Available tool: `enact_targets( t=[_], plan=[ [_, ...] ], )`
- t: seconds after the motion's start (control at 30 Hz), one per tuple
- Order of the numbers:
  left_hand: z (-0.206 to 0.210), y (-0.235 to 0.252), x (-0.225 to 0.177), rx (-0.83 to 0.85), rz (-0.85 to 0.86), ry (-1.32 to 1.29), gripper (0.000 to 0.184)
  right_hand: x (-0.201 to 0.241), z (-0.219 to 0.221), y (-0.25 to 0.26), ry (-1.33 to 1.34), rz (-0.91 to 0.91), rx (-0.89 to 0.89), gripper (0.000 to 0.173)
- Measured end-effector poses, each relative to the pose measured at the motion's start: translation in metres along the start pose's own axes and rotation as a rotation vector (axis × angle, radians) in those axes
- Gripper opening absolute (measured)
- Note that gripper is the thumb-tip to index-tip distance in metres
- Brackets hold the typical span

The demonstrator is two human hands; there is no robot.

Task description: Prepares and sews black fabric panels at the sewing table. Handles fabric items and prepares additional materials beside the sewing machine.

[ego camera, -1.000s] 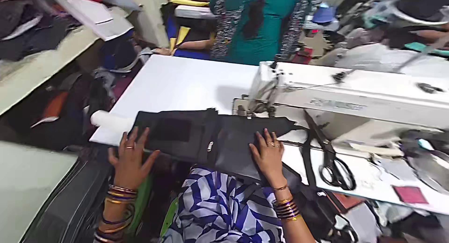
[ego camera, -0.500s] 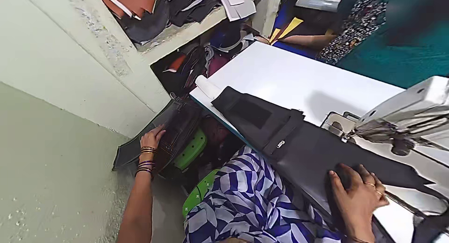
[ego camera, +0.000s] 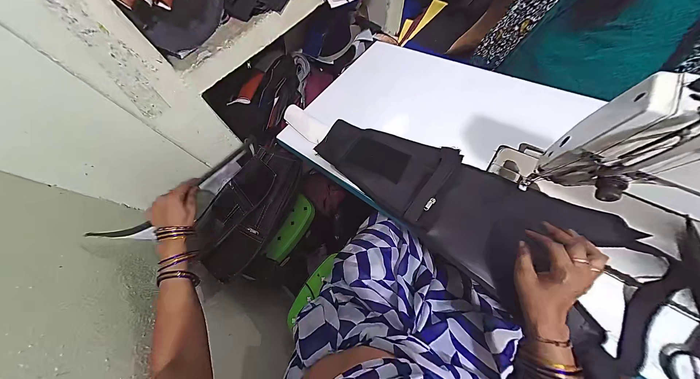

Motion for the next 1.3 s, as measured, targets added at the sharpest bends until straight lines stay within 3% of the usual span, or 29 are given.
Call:
enact_targets(
  t=[0.07,0.13,0.2,0.27,0.3,0.37,0.43,0.5,0.6,0.63,0.7,0.73,0.77,0.83,0.9,0.97,1.03,1.1,1.13,1.2,1.3],
  plan=[
    [-0.054,-0.012,-0.028,-0.287,0.176,0.018,0.042,0.033,0.002,-0.011,0.263,-0.052,0.100,0.032],
    [-0.099,-0.018,-0.064,-0.561,0.478,-0.092,0.041,0.072,0.020,-0.024,0.625,0.028,0.276,0.029],
    [-0.122,-0.012,-0.105,-0.692,0.725,-0.289,0.040,0.104,0.047,-0.037,0.922,0.133,0.485,0.053],
    [-0.125,0.003,-0.171,-0.633,0.941,-0.448,0.039,0.126,0.063,-0.050,1.174,0.201,0.645,0.091],
    [-0.124,0.009,-0.219,-0.574,1.063,-0.494,0.037,0.135,0.059,-0.060,1.305,0.250,0.672,0.086],
    [-0.112,0.015,-0.320,-0.449,1.275,-0.552,0.033,0.146,0.033,-0.080,1.495,0.309,0.660,0.043],
    [-0.097,0.019,-0.401,-0.372,1.365,-0.594,0.027,0.146,0.008,-0.086,1.626,0.237,0.540,0.030],
    [-0.076,0.016,-0.459,-0.226,1.354,-0.586,0.029,0.127,-0.008,-0.084,1.654,0.443,0.154,0.027],
    [-0.024,-0.018,-0.519,0.107,1.352,-0.378,0.074,0.077,-0.032,-0.091,1.555,0.799,-0.321,0.037],
    [0.001,-0.033,-0.525,0.295,1.337,-0.330,0.078,0.060,-0.041,-0.095,1.405,0.893,-0.404,0.039],
    [0.058,-0.056,-0.521,0.684,1.291,-0.248,0.082,0.031,-0.053,-0.101,0.922,0.999,-0.405,0.048],
    [0.085,-0.063,-0.514,0.733,1.295,-0.275,0.082,0.022,-0.055,-0.104,0.668,0.963,-0.329,0.056],
    [0.104,-0.067,-0.506,0.671,1.312,-0.356,0.080,0.020,-0.056,-0.105,0.444,0.850,-0.269,0.060],
    [0.114,-0.060,-0.495,0.515,1.240,-0.725,0.069,0.034,-0.052,-0.087,0.083,0.437,-0.166,0.059],
    [0.112,-0.046,-0.483,0.510,1.112,-1.086,0.069,0.061,-0.036,-0.065,-0.198,0.147,-0.032,0.075],
    [0.113,-0.032,-0.473,0.490,1.020,-1.183,0.067,0.080,-0.009,-0.057,-0.329,0.053,0.077,0.088],
    [0.114,-0.030,-0.465,0.380,1.008,-1.079,0.055,0.091,0.015,-0.061,-0.384,-0.023,0.175,0.083],
    [0.114,-0.035,-0.462,0.177,1.038,-0.824,0.051,0.095,0.021,-0.064,-0.365,-0.049,0.300,0.075],
    [0.115,-0.036,-0.462,0.113,1.057,-0.712,0.051,0.092,0.017,-0.062,-0.346,-0.021,0.344,0.079],
    [0.121,-0.033,-0.461,0.112,1.069,-0.612,0.054,0.076,0.000,-0.048,-0.282,0.142,0.297,0.103],
    [0.125,-0.032,-0.460,0.145,1.071,-0.604,0.055,0.034,-0.018,-0.023,-0.321,0.404,0.200,0.106]
  ],
)
Point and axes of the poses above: each hand's wrist, its own y-axis towards the middle knuckle, its own z-axis out of the palm, x = y × z, the point moved 5 cm from there along y, towards the middle knuckle, and after that the axes turned 13 degrees about z, right-handed, at the moved point
